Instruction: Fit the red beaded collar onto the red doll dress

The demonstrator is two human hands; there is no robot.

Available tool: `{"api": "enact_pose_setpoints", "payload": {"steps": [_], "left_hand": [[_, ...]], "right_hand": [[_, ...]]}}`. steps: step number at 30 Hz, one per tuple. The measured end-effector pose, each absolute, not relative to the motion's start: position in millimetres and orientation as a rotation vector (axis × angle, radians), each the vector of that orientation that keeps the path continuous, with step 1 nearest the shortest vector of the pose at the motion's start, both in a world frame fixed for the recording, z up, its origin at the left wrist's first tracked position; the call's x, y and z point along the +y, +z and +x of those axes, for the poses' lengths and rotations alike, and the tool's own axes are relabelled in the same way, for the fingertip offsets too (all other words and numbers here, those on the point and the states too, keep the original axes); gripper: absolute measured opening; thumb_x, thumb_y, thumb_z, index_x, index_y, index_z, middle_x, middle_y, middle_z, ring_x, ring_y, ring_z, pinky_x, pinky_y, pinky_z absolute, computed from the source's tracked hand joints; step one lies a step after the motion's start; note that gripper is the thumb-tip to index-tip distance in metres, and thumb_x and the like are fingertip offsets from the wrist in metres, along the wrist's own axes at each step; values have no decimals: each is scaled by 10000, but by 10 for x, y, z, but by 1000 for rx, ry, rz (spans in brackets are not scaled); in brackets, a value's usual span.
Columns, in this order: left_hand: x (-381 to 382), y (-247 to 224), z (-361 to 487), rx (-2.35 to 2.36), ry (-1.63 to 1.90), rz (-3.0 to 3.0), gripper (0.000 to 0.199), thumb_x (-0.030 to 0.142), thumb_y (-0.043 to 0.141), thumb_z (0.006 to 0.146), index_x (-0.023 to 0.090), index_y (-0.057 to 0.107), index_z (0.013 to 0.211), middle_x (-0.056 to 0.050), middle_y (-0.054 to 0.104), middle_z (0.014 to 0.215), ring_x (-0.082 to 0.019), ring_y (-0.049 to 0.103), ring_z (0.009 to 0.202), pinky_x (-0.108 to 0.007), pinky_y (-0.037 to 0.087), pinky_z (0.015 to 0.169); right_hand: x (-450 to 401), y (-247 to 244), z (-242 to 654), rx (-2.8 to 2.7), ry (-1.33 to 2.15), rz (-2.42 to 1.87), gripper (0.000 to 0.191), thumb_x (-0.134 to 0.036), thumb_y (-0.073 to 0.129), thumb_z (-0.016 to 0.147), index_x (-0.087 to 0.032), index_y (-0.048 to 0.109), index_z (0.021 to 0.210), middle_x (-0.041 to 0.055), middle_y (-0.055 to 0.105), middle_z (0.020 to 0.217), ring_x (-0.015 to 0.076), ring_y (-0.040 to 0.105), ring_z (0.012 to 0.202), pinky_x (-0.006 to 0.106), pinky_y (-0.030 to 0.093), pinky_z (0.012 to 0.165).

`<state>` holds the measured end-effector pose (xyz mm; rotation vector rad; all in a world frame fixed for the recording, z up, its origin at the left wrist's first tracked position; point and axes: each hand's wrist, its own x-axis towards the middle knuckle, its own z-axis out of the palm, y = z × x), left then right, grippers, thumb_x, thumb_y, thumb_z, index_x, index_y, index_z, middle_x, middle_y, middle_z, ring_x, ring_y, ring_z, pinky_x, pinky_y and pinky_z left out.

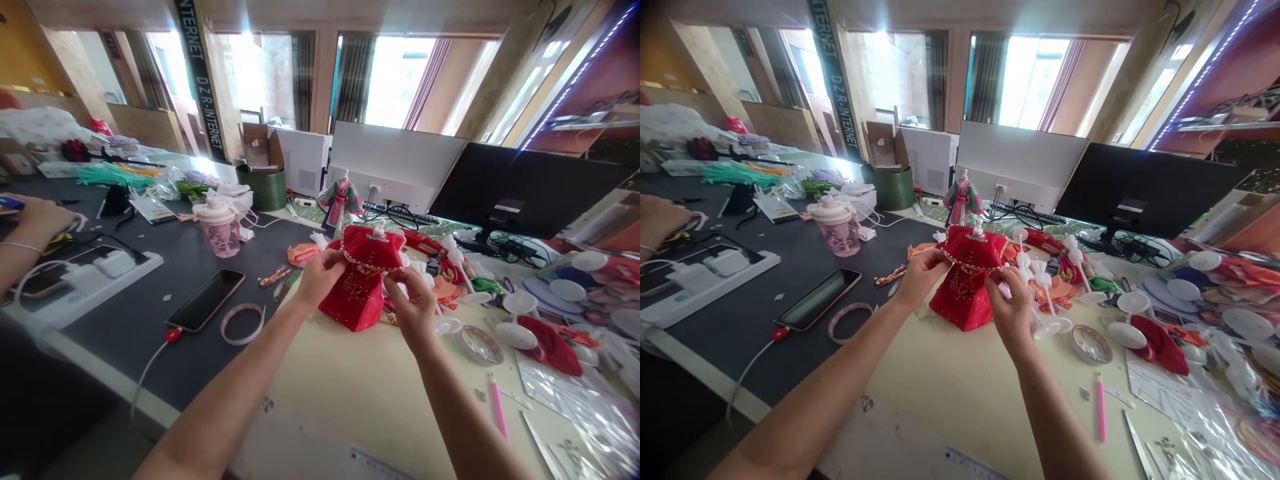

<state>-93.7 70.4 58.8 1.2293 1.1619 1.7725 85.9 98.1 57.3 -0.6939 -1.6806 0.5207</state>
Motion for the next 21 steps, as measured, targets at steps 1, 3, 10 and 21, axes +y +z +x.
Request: {"api": "enact_pose_setpoints", "payload": {"steps": [1,3,10,21], "left_hand": [[660,637,-921,1160,1777,1269,113,228,651,756,157,693,833,-17,673,803,-143,578,778,-252,429,750],[569,740,-886,1137,1784,1366,128,230,601,797,165,699,848,-18,674,826,-146,582,801,-246,436,749],[449,886,-845,1042,1780,1424,95,230,589,804,162,655,815,17,596,687,-93,515,630,-211,417,629],[341,1134,-750,912,1552,1221,202,158,556,719,142,607,914,-50,643,840,-100,524,596,-209,352,476]], "right_hand": [[962,602,860,-1673,593,-664,42,-250,613,808,-213,631,814,12,591,807,163,553,767,314,455,729],[936,661,858,-1615,730,-613,83,-261,618,808,-221,640,877,12,593,835,161,556,774,311,463,723],[931,736,840,-1559,812,-602,163,-286,609,815,-226,620,965,-1,618,821,140,570,724,282,483,666],[854,368,793,-1803,362,-900,149,-288,557,817,-211,548,944,32,633,825,160,602,671,314,507,610]]}}
